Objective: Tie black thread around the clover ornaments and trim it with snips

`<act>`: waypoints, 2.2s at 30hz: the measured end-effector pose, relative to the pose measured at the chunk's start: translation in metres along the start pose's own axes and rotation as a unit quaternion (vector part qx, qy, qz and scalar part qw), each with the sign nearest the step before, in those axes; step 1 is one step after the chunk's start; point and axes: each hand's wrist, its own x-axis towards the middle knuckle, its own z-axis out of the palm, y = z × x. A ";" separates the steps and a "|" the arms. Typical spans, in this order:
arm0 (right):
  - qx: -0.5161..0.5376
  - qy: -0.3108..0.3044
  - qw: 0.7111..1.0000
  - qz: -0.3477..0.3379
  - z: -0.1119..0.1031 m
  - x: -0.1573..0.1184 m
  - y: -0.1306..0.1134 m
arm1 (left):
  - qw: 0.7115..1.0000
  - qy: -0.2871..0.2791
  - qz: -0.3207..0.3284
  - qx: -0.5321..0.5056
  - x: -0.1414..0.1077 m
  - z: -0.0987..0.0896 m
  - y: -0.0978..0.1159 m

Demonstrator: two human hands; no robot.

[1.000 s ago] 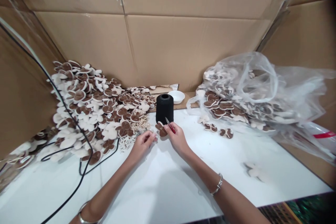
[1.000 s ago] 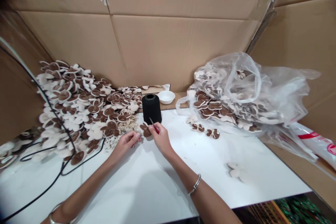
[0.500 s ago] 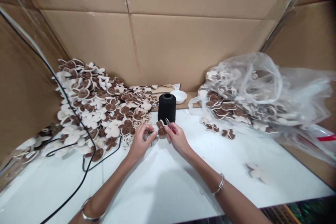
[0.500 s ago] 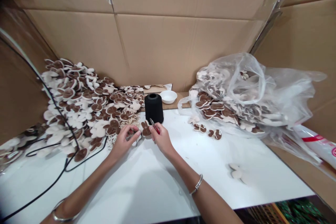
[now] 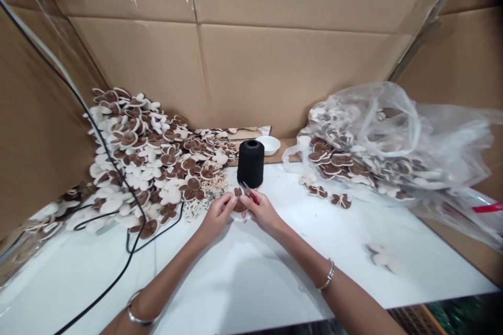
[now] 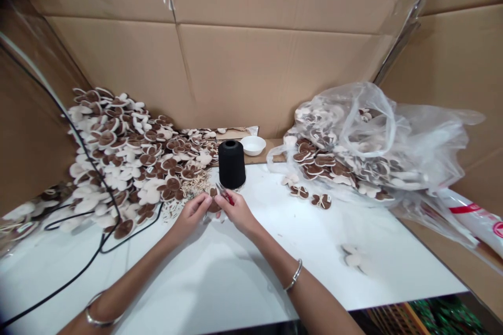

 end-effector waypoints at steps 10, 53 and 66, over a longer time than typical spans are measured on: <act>0.072 0.021 0.995 0.060 0.001 -0.001 -0.002 | 0.986 0.051 -0.051 -0.147 0.004 0.006 -0.012; -0.686 0.065 0.724 -0.039 -0.078 0.002 -0.025 | 0.992 -0.050 -0.053 0.105 -0.012 0.016 -0.007; -0.528 -0.059 0.820 -0.211 -0.046 -0.009 -0.016 | 0.927 -0.026 0.090 0.362 -0.014 0.018 -0.005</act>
